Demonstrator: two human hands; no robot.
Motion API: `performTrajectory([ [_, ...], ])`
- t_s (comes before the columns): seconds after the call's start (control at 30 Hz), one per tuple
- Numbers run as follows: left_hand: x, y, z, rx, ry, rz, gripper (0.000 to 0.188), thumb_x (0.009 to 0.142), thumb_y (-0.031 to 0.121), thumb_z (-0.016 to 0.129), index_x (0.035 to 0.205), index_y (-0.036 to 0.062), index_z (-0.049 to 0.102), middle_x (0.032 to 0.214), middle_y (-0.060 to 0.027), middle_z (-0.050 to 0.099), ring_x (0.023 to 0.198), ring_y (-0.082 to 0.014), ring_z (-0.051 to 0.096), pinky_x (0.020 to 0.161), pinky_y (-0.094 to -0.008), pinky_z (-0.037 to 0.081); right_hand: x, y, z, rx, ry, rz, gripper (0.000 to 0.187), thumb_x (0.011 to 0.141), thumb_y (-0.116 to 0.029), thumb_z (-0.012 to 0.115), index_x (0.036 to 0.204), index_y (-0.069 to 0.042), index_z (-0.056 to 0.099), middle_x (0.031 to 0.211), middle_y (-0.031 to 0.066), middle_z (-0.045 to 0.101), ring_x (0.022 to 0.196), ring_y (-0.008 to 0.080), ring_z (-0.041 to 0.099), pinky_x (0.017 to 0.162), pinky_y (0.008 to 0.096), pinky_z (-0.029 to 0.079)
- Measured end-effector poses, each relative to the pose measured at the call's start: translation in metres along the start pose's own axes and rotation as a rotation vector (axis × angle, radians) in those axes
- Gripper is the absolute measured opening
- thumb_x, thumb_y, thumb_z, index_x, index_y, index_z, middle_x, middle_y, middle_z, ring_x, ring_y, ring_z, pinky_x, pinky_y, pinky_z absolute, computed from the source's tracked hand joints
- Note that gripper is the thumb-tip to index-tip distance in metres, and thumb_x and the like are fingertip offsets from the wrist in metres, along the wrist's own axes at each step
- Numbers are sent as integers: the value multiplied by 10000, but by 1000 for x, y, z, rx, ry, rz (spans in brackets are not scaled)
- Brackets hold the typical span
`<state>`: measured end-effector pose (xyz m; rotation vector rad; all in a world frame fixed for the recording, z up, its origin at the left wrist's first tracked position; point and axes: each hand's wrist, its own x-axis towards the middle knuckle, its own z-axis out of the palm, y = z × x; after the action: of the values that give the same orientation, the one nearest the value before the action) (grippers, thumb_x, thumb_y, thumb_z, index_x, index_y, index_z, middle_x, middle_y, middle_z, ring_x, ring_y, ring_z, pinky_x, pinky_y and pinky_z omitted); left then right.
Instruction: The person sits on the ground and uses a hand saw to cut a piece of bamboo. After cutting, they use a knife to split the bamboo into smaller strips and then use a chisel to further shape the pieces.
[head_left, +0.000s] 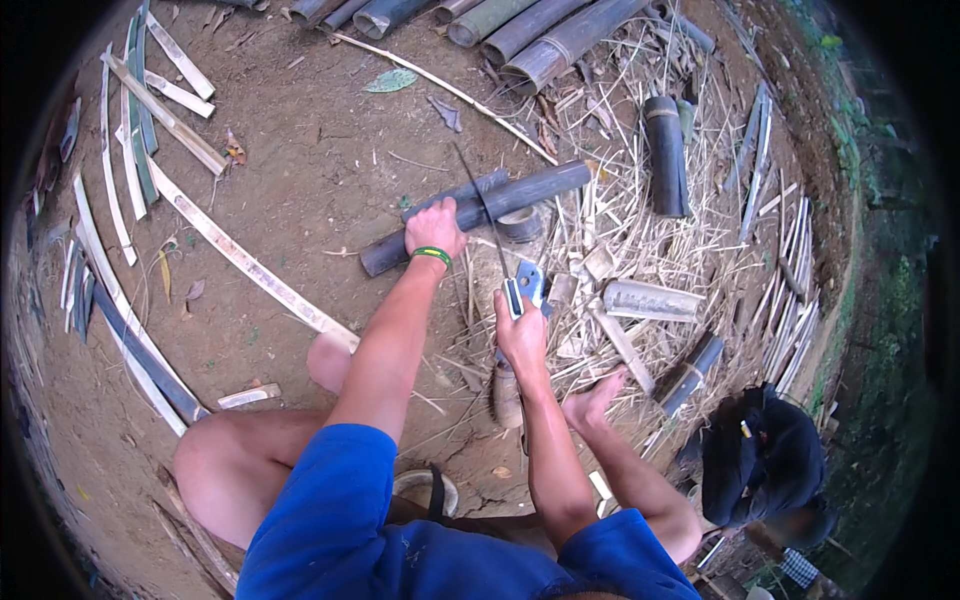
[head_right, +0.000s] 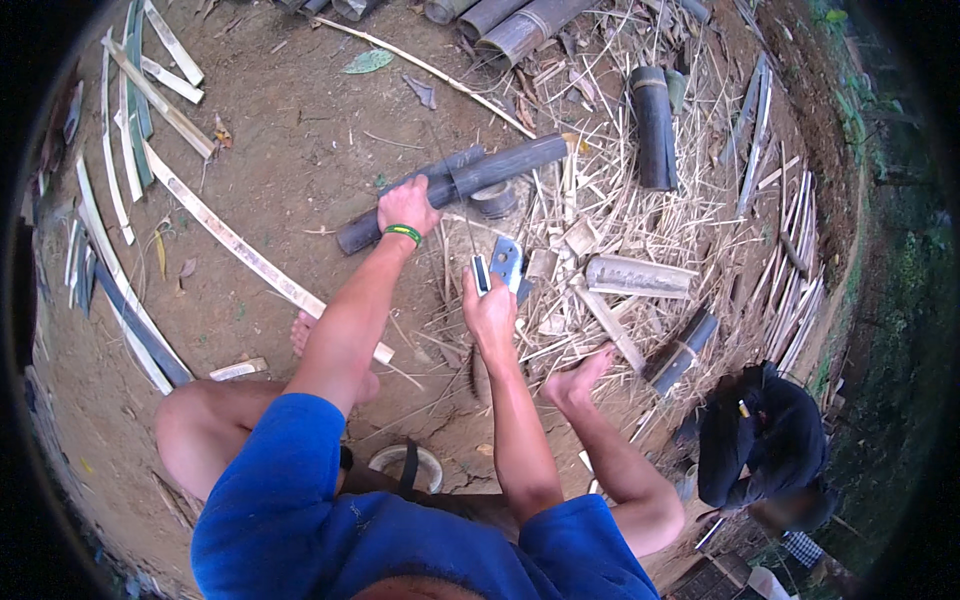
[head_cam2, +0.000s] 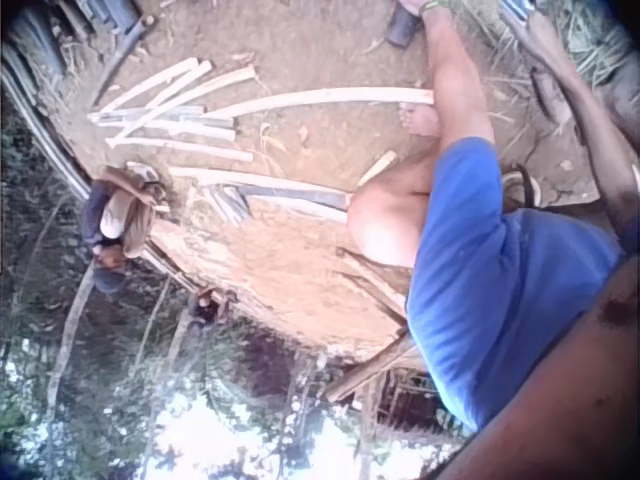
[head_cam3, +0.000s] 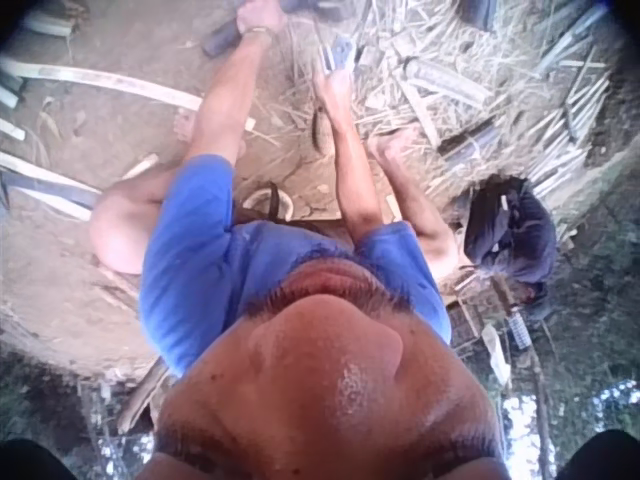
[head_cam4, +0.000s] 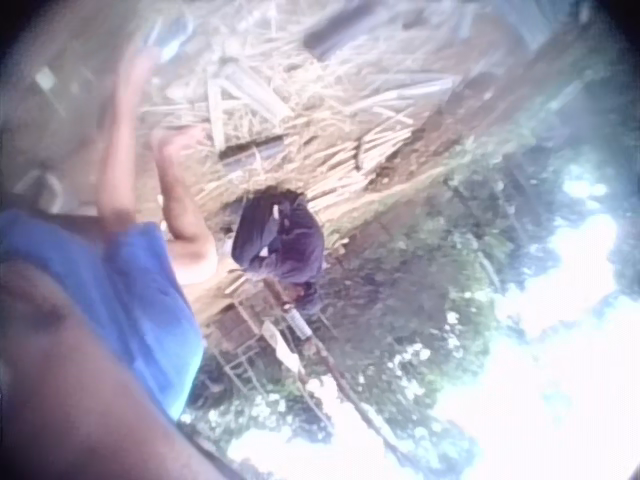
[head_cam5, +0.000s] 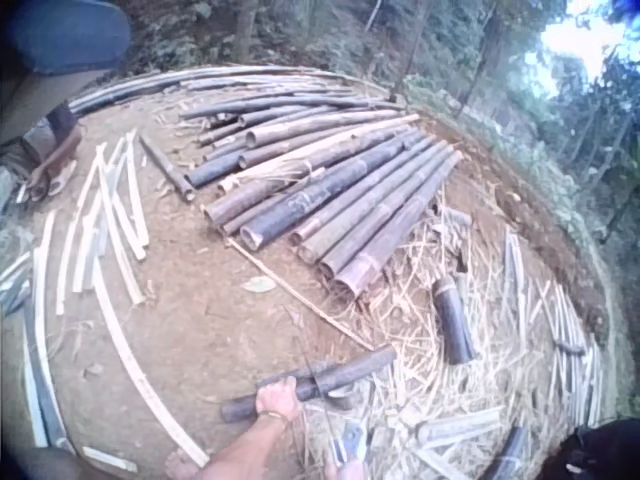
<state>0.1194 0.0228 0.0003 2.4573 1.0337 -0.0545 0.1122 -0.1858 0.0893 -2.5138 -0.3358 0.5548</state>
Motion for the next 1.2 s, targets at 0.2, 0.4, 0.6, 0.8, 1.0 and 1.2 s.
performTrajectory([
  [0.2,-15,-4,-3,-49,126,124,371,706,257,786,1013,98,652,949,-134,731,883,-360,728,781,-477,592,-25,1,-19,82,-86,-5,426,966,-368,661,974,57,691,720,300,675,737,482,700,672,509,553],
  [0.4,-39,-1,-5,-57,-123,236,469,670,272,802,1073,107,630,902,-175,714,830,-406,713,766,-536,575,-59,22,-14,106,-65,59,399,973,-346,661,983,52,690,720,271,687,705,424,721,656,490,543],
  [0.6,-49,13,0,-19,-47,252,548,625,220,808,1146,137,658,979,-167,718,900,-403,715,808,-518,582,-55,37,-3,127,-40,39,407,968,-350,664,1018,53,689,729,271,687,706,435,711,665,488,538],
  [0.8,-55,14,15,-7,-89,185,379,685,138,741,1039,63,629,1036,-161,721,963,-352,715,832,-454,593,-61,23,-25,17,-77,82,443,966,-380,652,1012,60,690,746,292,685,754,468,706,701,518,542],
  [1.0,-65,15,20,29,-1,199,414,669,157,767,1051,95,620,1027,-129,710,968,-333,709,848,-450,574,-74,15,-41,3,-88,62,449,964,-370,643,1012,73,694,763,320,675,770,490,695,712,533,536],
  [1.2,-62,16,24,31,36,195,396,633,153,782,989,104,616,989,-116,706,942,-330,708,848,-450,563,-56,9,-36,15,-102,55,449,956,-348,654,992,97,692,758,331,671,760,498,692,709,519,542],
])
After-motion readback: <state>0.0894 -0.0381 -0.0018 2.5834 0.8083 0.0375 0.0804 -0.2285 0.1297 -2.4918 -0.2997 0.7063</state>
